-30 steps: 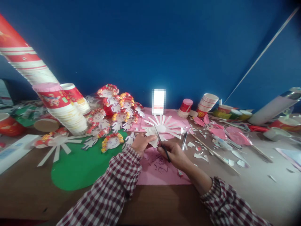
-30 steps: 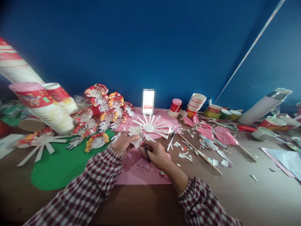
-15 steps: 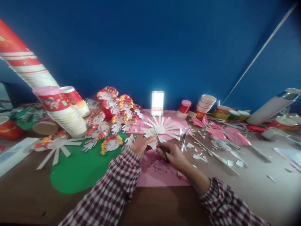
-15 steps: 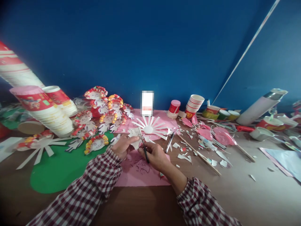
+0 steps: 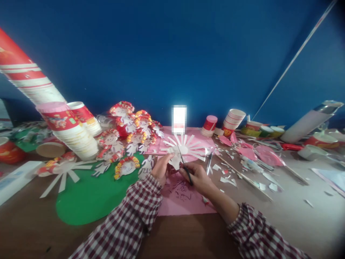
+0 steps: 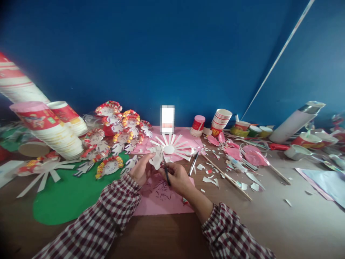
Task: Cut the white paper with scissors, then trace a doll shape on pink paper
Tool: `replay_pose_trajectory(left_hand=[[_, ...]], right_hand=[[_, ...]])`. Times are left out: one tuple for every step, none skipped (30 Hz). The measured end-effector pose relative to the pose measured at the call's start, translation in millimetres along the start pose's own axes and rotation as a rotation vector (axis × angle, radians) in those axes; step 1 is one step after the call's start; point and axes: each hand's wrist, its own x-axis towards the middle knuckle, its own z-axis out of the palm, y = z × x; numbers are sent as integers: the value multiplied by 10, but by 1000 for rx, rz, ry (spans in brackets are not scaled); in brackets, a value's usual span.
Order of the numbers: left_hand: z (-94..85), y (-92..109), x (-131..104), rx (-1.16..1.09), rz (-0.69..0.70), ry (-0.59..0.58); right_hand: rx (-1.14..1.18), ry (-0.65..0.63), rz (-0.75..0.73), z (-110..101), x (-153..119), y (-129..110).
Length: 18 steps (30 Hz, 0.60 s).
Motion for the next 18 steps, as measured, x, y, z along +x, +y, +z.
replay_pose_trajectory(left_hand=[[1,-3,-2,10,2,3],[3,-5,-4,29,3,12],[5,-5,-7,54,1,24],[7,-5,-10,82,-4,39],[10,-4,-13,111,-8,57],[13,-2,-17,137,-6,73],[16,0,-19,157,2,85],[18,2,-20,171,13,92],[19,3,-20,182,25,98],[17,2,-17,192,36,101],[14,0,-12,200,45,100],[9,-4,-5,205,51,96],[3,-9,3,207,56,94],[-3,-15,10,207,61,95],[-7,-21,17,205,67,97],[-10,-25,22,203,70,102],[-9,-27,25,201,74,110],[-5,-27,25,200,77,117]], right_hand=[[4,2,0,0,1,5],[7,1,1,-1,2,9],[8,1,3,0,4,12],[9,-1,5,1,5,12],[8,-3,9,3,5,8],[4,-3,15,6,5,1],[-6,-2,19,8,4,-10],[-23,0,21,10,1,-23],[-43,3,21,11,-1,-35],[-65,6,21,13,-4,-45],[-86,8,18,14,-6,-52],[-103,10,12,15,-8,-56],[-111,11,6,16,-9,-55],[-113,12,2,17,-9,-53],[-115,12,1,19,-9,-50],[-116,11,2,20,-9,-47],[-116,10,5,22,-10,-45],[-113,8,11,24,-10,-44]])
